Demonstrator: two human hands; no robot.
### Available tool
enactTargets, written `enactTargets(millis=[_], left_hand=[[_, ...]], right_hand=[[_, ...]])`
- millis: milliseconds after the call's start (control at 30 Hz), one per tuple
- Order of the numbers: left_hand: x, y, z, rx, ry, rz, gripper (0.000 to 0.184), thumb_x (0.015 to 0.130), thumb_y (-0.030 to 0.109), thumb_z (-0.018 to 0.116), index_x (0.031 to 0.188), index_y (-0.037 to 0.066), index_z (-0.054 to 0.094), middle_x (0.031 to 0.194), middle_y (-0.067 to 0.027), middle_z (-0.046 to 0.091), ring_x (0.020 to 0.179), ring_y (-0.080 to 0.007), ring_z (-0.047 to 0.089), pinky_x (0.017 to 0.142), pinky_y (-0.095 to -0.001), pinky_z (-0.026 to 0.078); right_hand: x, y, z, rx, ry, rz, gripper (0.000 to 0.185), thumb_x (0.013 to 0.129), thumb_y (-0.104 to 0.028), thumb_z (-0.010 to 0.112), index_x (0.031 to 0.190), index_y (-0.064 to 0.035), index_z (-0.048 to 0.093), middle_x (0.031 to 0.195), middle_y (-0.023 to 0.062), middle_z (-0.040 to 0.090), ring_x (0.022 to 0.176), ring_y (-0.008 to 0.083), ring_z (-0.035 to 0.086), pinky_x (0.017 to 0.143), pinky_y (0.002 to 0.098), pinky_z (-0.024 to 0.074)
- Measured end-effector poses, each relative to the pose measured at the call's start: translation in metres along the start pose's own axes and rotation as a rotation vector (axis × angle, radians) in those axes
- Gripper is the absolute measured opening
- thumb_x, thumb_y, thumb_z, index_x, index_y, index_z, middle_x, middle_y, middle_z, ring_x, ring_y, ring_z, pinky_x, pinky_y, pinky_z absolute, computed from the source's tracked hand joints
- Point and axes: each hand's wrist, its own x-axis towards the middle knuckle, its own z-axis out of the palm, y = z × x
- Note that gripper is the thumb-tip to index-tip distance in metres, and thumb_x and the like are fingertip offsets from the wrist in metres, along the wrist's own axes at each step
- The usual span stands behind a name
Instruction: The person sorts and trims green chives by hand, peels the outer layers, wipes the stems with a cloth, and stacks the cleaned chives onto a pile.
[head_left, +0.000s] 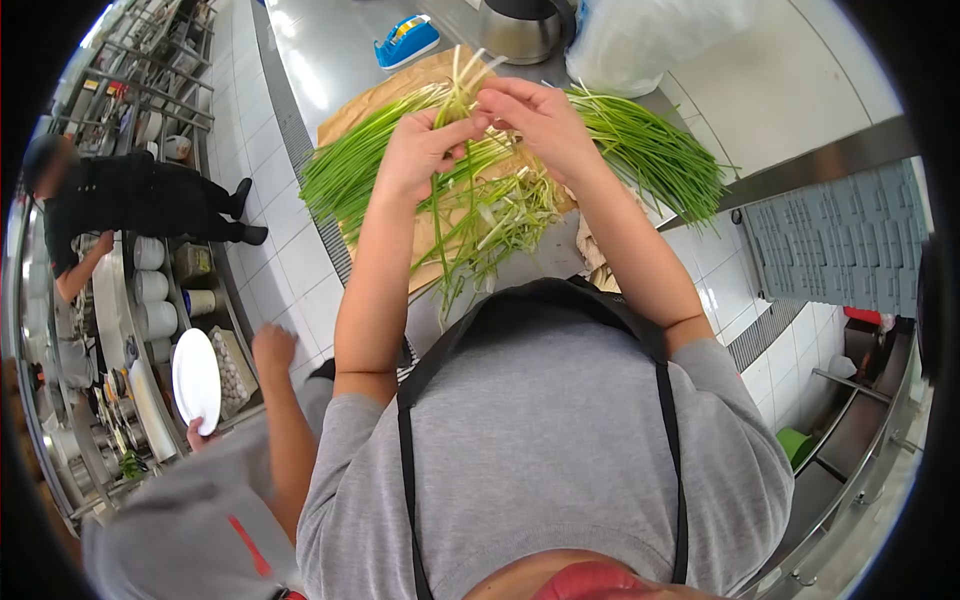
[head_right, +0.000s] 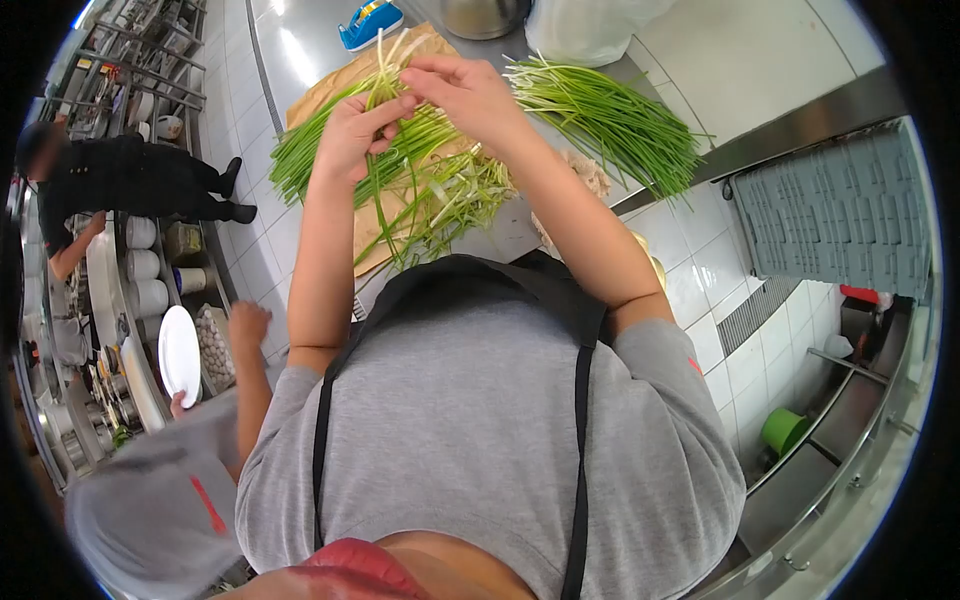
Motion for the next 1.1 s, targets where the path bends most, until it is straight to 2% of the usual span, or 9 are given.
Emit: enactTargets(millis=[67,167,333,467,567,600,733,933,1100], left_hand=[[0.001,0.004,0.005,0.050,0.004,-0.007,0.013,0.074,0.014,0.066,0.079,0.001,0.064,0.063,0.0007,0.056,0.049,-0.0020,0.041,0.040,-0.0171,0.026],[-0.005,0.004,0.013,0.088,0.029,0.018,0.012,0.073,0.014,0.066,0.077,0.002,0.064,0.063,0.0014,0.056,0.048,-0.0023,0.040,0.040,-0.0166,0.026],[-0.008,0.008,0.012,0.254,-0.026,-0.034,0.012,0.075,0.014,0.065,0.073,0.003,0.061,0.063,0.0017,0.055,0.049,-0.0019,0.040,0.038,-0.0171,0.026],[-0.008,0.002,0.014,0.247,-0.040,0.026,0.013,0.077,0.016,0.063,0.076,0.003,0.062,0.064,0.0005,0.057,0.048,-0.0023,0.041,0.040,-0.0157,0.028],[-0.011,0.009,0.013,0.182,-0.075,-0.027,0.015,0.078,0.017,0.063,0.080,0.002,0.064,0.066,0.0001,0.059,0.048,-0.0021,0.042,0.040,-0.0157,0.028],[-0.009,0.008,0.009,0.232,-0.095,-0.029,0.018,0.076,0.021,0.064,0.084,0.005,0.067,0.068,0.0003,0.061,0.050,-0.0030,0.043,0.042,-0.0172,0.031],[-0.014,0.004,-0.001,0.226,-0.135,-0.045,0.019,0.077,0.020,0.063,0.084,0.003,0.066,0.069,-0.0008,0.062,0.049,-0.0024,0.044,0.042,-0.0168,0.032],[-0.018,-0.014,-0.014,0.154,-0.188,-0.125,0.020,0.079,0.017,0.062,0.086,-0.002,0.063,0.070,-0.0012,0.061,0.048,-0.0017,0.043,0.041,-0.0155,0.032],[-0.024,-0.027,-0.026,0.046,-0.192,-0.195,0.020,0.078,0.019,0.063,0.087,0.001,0.065,0.071,-0.0010,0.063,0.047,-0.0019,0.044,0.041,-0.0144,0.032]], right_hand=[[0.008,-0.003,0.003,-0.039,-0.038,0.001,0.018,0.083,-0.017,0.058,0.089,-0.0011,0.062,0.071,-0.0001,0.056,0.065,0.0071,0.049,0.064,0.0222,0.0395],[0.005,0.000,0.003,-0.041,-0.034,-0.032,0.022,0.080,-0.021,0.061,0.084,-0.0003,0.064,0.061,0.0005,0.055,0.059,0.0072,0.049,0.057,0.0215,0.0384],[0.004,-0.004,0.011,0.061,-0.121,0.064,0.023,0.081,-0.023,0.059,0.092,-0.0026,0.064,0.064,-0.0023,0.052,0.058,0.0054,0.043,0.053,0.0201,0.0345],[0.005,-0.008,0.009,0.043,-0.141,0.191,0.026,0.084,-0.023,0.056,0.098,-0.0015,0.063,0.076,0.0002,0.060,0.060,0.0061,0.049,0.051,0.0187,0.0365],[0.009,-0.009,0.005,0.278,-0.105,0.194,0.024,0.086,-0.023,0.054,0.090,-0.0009,0.063,0.078,0.0043,0.060,0.061,0.0091,0.052,0.053,0.0219,0.0406],[0.014,-0.010,0.006,0.299,-0.024,0.136,0.024,0.087,-0.023,0.050,0.090,-0.0006,0.060,0.083,0.0086,0.061,0.070,0.0153,0.059,0.061,0.0270,0.0472],[0.027,-0.029,-0.020,0.398,-0.075,0.027,0.026,0.089,-0.022,0.046,0.099,0.0009,0.054,0.091,0.0124,0.061,0.087,0.0242,0.061,0.077,0.0347,0.0496],[0.045,-0.048,-0.047,0.430,0.151,0.018,0.025,0.088,-0.021,0.048,0.098,0.0008,0.054,0.092,0.0124,0.061,0.087,0.0256,0.060,0.079,0.0372,0.0487],[0.069,-0.024,-0.094,0.484,0.225,-0.019,0.024,0.087,-0.020,0.051,0.098,0.0012,0.053,0.094,0.0136,0.061,0.090,0.0279,0.059,0.079,0.0389,0.0491]])
